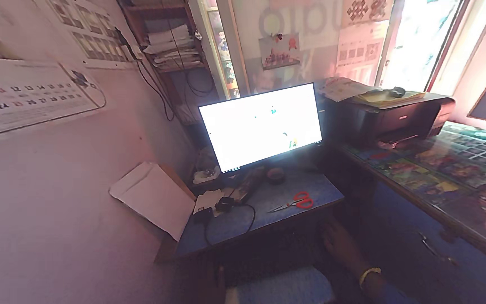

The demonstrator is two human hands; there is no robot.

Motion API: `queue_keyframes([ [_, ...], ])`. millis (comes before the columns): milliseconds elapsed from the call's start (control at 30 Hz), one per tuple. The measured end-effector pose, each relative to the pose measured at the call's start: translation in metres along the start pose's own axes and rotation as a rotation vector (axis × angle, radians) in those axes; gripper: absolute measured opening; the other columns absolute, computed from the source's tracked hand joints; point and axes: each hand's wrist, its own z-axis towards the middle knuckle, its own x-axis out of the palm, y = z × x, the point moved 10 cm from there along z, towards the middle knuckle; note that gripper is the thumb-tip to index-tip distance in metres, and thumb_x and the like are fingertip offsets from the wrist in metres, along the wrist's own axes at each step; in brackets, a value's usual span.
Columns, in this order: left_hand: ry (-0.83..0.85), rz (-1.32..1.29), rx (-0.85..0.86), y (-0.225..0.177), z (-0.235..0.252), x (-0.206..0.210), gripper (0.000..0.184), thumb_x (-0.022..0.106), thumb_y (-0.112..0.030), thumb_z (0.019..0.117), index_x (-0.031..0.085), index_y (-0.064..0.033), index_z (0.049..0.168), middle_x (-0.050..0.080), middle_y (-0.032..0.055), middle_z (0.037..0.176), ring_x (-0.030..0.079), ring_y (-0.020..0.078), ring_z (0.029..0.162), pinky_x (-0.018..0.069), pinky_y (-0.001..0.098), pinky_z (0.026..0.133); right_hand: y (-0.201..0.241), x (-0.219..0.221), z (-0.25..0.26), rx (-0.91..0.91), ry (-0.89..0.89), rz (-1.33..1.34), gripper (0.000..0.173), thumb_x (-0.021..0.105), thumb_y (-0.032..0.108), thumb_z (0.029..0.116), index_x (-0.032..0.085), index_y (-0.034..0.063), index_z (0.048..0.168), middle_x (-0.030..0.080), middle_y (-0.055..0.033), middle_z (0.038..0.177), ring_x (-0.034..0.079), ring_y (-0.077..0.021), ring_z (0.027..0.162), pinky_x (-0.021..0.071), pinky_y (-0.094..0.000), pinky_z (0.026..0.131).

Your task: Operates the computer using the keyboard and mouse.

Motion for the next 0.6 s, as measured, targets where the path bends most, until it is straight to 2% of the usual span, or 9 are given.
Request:
queue_keyframes([
  [133,-0.004,0.0,-0.006,0.0034,0.0009,0.0024,0.06,0.04,-0.044,0.1077,0.05,-0.0002,0.148,0.045,0.0239,0.156,0.048,0.0416,0.141,0.04,0.0569,0.115,0.001,-0.0002,-0.0006,-0.022,-0.026,-0.008,0.05,0.053,0.037,0.1012,0.055,0.0208,0.149,0.046,-0.0122,0.157,0.045,-0.0285,0.145,0.0419,-0.0441,0.117],
  [333,-0.018,0.002,0.001,0.0051,0.0013,0.0039,0.061,0.039,-0.045,0.1079,0.048,-0.0014,0.15,0.039,0.0229,0.16,0.044,0.0407,0.144,0.0382,0.0555,0.117,0.0016,-0.0007,0.0003,-0.024,-0.021,-0.011,0.05,0.053,0.037,0.1008,0.056,0.0215,0.148,0.046,-0.0119,0.157,0.046,-0.0283,0.144,0.043,-0.044,0.115],
  [467,-0.024,-0.011,0.009,0.004,-0.0024,0.0031,0.061,0.04,-0.045,0.1077,0.051,0.0,0.147,0.042,0.0241,0.158,0.048,0.0418,0.141,0.0412,0.0571,0.114,0.0004,0.0009,-0.0043,-0.03,-0.008,-0.001,0.049,0.053,0.035,0.1006,0.057,0.0202,0.147,0.046,-0.0117,0.157,0.046,-0.0288,0.144,0.0427,-0.0442,0.116],
  [600,-0.034,0.021,-0.021,0.0023,-0.0032,0.0026,0.07,0.028,-0.056,0.1071,0.051,-0.004,0.148,0.05,0.0208,0.153,0.054,0.0395,0.136,0.0439,0.0579,0.111,0.0018,0.0001,-0.0059,-0.062,-0.034,0.011,0.048,0.054,0.036,0.0998,0.06,0.0187,0.144,0.048,-0.0119,0.156,0.047,-0.0289,0.143,0.043,-0.0446,0.116],
])
